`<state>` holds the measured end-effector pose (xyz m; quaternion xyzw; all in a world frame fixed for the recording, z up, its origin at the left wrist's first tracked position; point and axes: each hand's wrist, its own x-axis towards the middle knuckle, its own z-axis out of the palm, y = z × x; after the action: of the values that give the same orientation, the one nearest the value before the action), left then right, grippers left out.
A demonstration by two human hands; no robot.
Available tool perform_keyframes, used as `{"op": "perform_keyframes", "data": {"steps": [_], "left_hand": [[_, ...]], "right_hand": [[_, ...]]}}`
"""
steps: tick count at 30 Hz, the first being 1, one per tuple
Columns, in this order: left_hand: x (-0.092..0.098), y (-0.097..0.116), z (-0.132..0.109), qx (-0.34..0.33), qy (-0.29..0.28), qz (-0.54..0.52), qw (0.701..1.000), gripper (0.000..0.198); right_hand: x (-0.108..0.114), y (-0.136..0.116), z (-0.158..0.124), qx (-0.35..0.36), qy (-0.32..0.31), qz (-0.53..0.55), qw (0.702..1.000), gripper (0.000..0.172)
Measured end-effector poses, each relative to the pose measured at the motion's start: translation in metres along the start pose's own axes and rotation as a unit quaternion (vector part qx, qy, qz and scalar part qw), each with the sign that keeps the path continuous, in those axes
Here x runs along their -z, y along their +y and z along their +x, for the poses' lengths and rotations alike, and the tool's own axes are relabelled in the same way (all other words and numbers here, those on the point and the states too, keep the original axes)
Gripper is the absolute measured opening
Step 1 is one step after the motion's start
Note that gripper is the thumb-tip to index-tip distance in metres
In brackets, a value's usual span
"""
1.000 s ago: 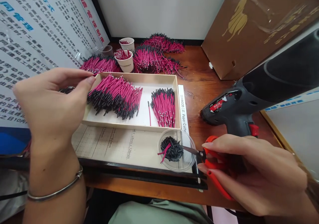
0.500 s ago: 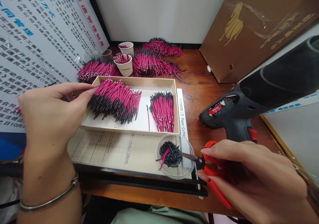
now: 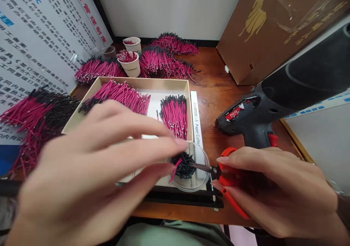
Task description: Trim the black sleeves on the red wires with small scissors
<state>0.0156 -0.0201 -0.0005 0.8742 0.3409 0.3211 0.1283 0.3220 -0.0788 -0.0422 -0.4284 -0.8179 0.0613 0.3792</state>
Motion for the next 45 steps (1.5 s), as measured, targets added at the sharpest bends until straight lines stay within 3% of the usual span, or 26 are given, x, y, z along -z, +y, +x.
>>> {"op": "perform_keyframes", "data": {"steps": [2,5,9,15,19,22,25,28,30,33,37,45], "left_hand": [[-0.016,0.016,0.011,-0.042,0.001,-0.019,0.999,0.032],[-0.026,0.022,0.018,-0.077,-0.031,0.011,0.996,0.028],[-0.025,0.016,0.017,-0.129,-0.007,0.041,0.991,0.023],[-0.013,0.013,0.022,-0.118,0.026,0.048,0.991,0.018],[-0.015,0.011,0.024,-0.115,-0.023,0.056,0.991,0.019],[-0.019,0.007,0.028,-0.121,-0.065,0.073,0.988,0.036],[-0.022,-0.004,0.035,-0.074,-0.050,0.131,0.987,0.046],[-0.027,-0.018,0.046,0.032,-0.036,0.228,0.972,0.041],[-0.033,-0.026,0.054,0.114,-0.121,0.263,0.950,0.042],[-0.042,-0.035,0.063,0.190,-0.173,0.274,0.927,0.044],[-0.046,-0.045,0.066,0.217,-0.233,0.254,0.913,0.046],[-0.044,-0.045,0.068,0.227,-0.242,0.247,0.910,0.046]], "right_hand": [[0.001,0.000,0.000,0.000,-0.002,0.001,1.000,0.022],[0.001,-0.002,0.003,0.002,-0.015,0.016,1.000,0.024],[0.001,-0.004,0.007,0.001,-0.028,0.024,0.999,0.024],[0.017,0.006,0.003,-0.005,-0.037,0.013,0.999,0.024],[0.031,0.013,0.001,-0.026,-0.026,-0.014,0.999,0.025],[0.031,0.013,0.000,-0.046,-0.018,0.000,0.999,0.022],[0.027,0.012,0.001,-0.034,-0.031,0.012,0.999,0.029],[0.025,0.012,0.002,-0.025,-0.038,0.012,0.999,0.030],[0.024,0.012,0.003,-0.014,-0.045,0.018,0.999,0.029],[0.022,0.012,0.003,-0.008,-0.050,0.030,0.998,0.029],[0.017,0.012,0.001,-0.017,-0.048,0.032,0.998,0.031],[0.015,0.011,-0.001,-0.017,-0.054,0.031,0.998,0.028]]}}
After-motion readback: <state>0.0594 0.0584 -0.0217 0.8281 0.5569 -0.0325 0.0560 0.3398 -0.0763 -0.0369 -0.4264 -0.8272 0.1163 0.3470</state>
